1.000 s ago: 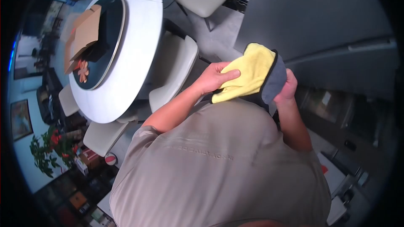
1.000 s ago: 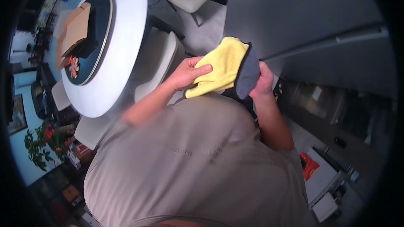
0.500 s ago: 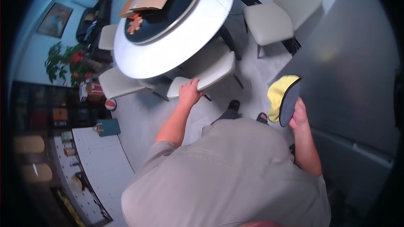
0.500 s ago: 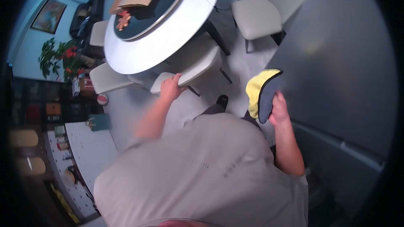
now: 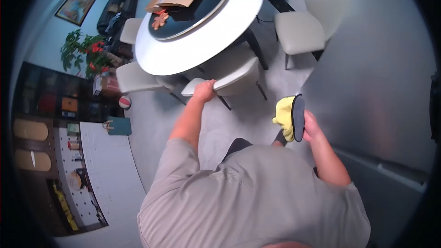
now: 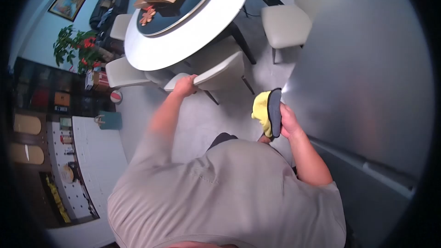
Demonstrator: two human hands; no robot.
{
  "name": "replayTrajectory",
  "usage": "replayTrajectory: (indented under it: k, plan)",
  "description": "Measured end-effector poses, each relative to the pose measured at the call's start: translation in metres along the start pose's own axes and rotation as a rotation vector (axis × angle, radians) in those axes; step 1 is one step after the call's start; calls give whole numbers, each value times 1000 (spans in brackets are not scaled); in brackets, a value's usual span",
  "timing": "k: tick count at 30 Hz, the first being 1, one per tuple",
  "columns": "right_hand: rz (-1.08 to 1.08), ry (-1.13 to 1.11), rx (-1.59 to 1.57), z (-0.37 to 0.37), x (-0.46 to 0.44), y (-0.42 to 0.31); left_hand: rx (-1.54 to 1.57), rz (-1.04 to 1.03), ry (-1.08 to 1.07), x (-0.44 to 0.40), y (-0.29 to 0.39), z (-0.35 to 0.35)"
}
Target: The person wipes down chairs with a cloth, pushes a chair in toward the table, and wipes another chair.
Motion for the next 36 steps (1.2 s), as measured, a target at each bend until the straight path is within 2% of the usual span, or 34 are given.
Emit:
replayTrajectory:
  k: [1, 4, 9, 13, 15, 20, 22, 24, 28, 30, 32, 33, 35, 36]
  plan:
    - [11, -22, -24, 1, 5, -1, -27, -1, -38, -2, -1, 0]
    - [69, 96, 6, 7, 28, -6, -75, -69, -57, 14, -7, 0]
    - [140, 300, -2, 10, 80, 13, -142, -157, -101, 99, -54, -18]
    - [83, 339, 1, 4, 88, 39, -116, -240, -42, 167, -106, -63]
    - [41, 330, -7, 0, 80, 50, -229, -287, 1, 199, -124, -89]
    - [6, 319, -23, -30, 45, 65, -156, -281, 1, 287, -172, -149]
    - [-52, 277, 17, -38, 32, 65, 31, -215, 42, 322, -188, -163]
    - [-79, 255, 87, -51, 21, 59, -115, -214, 10, 354, -207, -179]
    - [-108, 243, 120, -38, 7, 59, -131, -167, -14, 409, -251, -217]
    - [-135, 272, 115, -25, 1, 64, 199, 76, 37, 432, -245, -204]
    - [-162, 276, 85, -23, -8, 57, 20, 120, 42, 445, -247, -206]
    - [-179, 275, 54, -26, -17, 53, 30, 118, 62, 443, -247, -208]
    - [-217, 254, 51, -12, -37, 46, -29, 323, -87, 448, -259, -217]
    - [-236, 221, 45, -12, -50, 35, -22, 336, -79, 450, -260, -217]
Point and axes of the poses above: each hand's wrist, its own x-axis away from the middle knuckle, its own z-axis out of the back of the hand, y = z × x, the point moved 5 cm from there along -x, towards the middle knuckle, and after that the axes turned 14 degrees about -y, right-handed, at the moved point
